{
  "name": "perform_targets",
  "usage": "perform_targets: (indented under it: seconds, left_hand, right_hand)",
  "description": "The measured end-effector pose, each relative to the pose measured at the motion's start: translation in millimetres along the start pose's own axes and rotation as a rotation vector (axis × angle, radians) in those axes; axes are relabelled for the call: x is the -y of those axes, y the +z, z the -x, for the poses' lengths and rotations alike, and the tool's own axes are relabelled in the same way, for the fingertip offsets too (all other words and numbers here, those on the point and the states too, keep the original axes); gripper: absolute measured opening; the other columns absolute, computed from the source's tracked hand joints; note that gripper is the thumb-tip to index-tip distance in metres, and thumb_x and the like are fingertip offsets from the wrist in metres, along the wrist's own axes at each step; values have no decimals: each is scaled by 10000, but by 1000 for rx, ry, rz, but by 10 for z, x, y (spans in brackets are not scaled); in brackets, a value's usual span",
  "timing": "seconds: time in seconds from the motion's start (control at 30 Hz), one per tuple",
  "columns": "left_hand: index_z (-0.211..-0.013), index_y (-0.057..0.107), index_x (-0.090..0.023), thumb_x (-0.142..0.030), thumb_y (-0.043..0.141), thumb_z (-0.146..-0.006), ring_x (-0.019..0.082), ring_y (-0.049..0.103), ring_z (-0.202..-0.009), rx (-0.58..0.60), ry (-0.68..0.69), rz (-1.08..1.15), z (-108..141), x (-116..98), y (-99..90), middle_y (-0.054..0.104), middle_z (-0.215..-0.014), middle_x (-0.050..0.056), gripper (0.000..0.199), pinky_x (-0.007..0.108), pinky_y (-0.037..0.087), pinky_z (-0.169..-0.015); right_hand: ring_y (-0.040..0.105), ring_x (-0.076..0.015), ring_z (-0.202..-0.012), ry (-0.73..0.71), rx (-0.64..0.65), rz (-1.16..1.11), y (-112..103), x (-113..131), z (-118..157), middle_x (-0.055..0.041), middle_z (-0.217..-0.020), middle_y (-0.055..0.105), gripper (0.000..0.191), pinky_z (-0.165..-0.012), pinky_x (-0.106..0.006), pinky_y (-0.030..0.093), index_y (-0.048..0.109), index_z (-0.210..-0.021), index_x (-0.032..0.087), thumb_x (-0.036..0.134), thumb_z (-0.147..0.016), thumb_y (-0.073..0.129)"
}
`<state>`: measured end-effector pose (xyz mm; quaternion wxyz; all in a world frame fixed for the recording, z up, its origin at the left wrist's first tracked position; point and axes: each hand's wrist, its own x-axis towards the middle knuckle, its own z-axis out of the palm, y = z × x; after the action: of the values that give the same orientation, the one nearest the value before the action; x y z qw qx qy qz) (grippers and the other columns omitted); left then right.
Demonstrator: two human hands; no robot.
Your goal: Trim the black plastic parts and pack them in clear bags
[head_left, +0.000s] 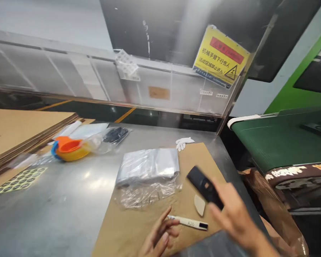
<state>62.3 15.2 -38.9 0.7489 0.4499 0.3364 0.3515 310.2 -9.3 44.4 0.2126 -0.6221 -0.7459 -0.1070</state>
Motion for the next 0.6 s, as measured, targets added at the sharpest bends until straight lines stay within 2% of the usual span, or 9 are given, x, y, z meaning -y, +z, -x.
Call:
perform_targets:
  seconds: [0.07,0.1,0.17,0.23,0.27,0.33,0.37,0.5,0.6]
  left_hand:
    - [-1220,517,-278,-632,592,-657,252,556,-992,-46,63,248,-22,21,109,608,-1132,100,670,353,430,-797]
    - [-1226,514,-260,-618,575,-683,255,547,-1007,-67,46,331,-12,26,151,616,-1108,104,653,369,410,-839]
    - [-1225,513,-218,-560,552,-739,246,561,-954,-161,9,378,42,31,180,645,-993,102,596,382,398,-857]
    - [-1210,518,-184,-494,581,-747,223,571,-858,-260,17,287,127,45,129,650,-864,77,561,363,412,-817]
    - [-1195,527,-173,-474,602,-737,210,567,-813,-287,42,217,178,58,80,644,-821,65,553,347,420,-785]
    - [-1148,557,-155,-456,624,-722,189,552,-754,-274,105,75,285,90,-40,633,-776,56,526,320,424,-737]
    - [-1127,571,-150,-452,623,-723,181,546,-732,-243,135,11,338,103,-103,629,-770,57,507,310,425,-716]
    - [-1083,595,-143,-405,580,-756,175,546,-690,-104,264,-239,499,81,-314,618,-757,69,420,295,432,-673]
    - [-1035,611,-142,-338,543,-771,179,556,-675,-46,349,-408,546,-10,-391,611,-732,70,335,291,436,-659]
  right_hand:
    - [558,-300,-1026,-197,-141,-154,356,528,314,-162,-1134,602,658,-819,-421,461,196,-1411,87,368,-867,437]
    - [578,-291,-990,-238,-111,-216,493,697,418,-158,-1104,618,676,-781,-386,482,241,-1400,91,413,-854,475]
    - [587,-263,-968,-255,-55,-374,671,826,503,-147,-1083,624,625,-772,-347,496,364,-1342,120,503,-855,445]
    - [570,-238,-977,-106,37,-413,764,729,455,-123,-1068,615,484,-795,-345,489,483,-1240,170,488,-887,386]
    - [553,-241,-991,49,71,-356,804,629,405,-121,-1062,602,415,-811,-372,478,521,-1193,183,441,-904,372]
    - [526,-297,-978,279,102,-155,906,398,309,-161,-1054,575,436,-792,-469,458,554,-1158,163,458,-875,403]
    - [516,-329,-963,323,120,-116,970,289,275,-185,-1043,568,463,-767,-515,447,567,-1147,145,474,-851,430]
    - [547,-299,-851,313,202,-172,1144,68,237,-154,-866,600,398,-727,-475,467,633,-1047,128,403,-833,442]
    - [569,-236,-857,272,238,-269,991,239,209,-110,-892,609,373,-765,-374,483,604,-1099,152,364,-836,446]
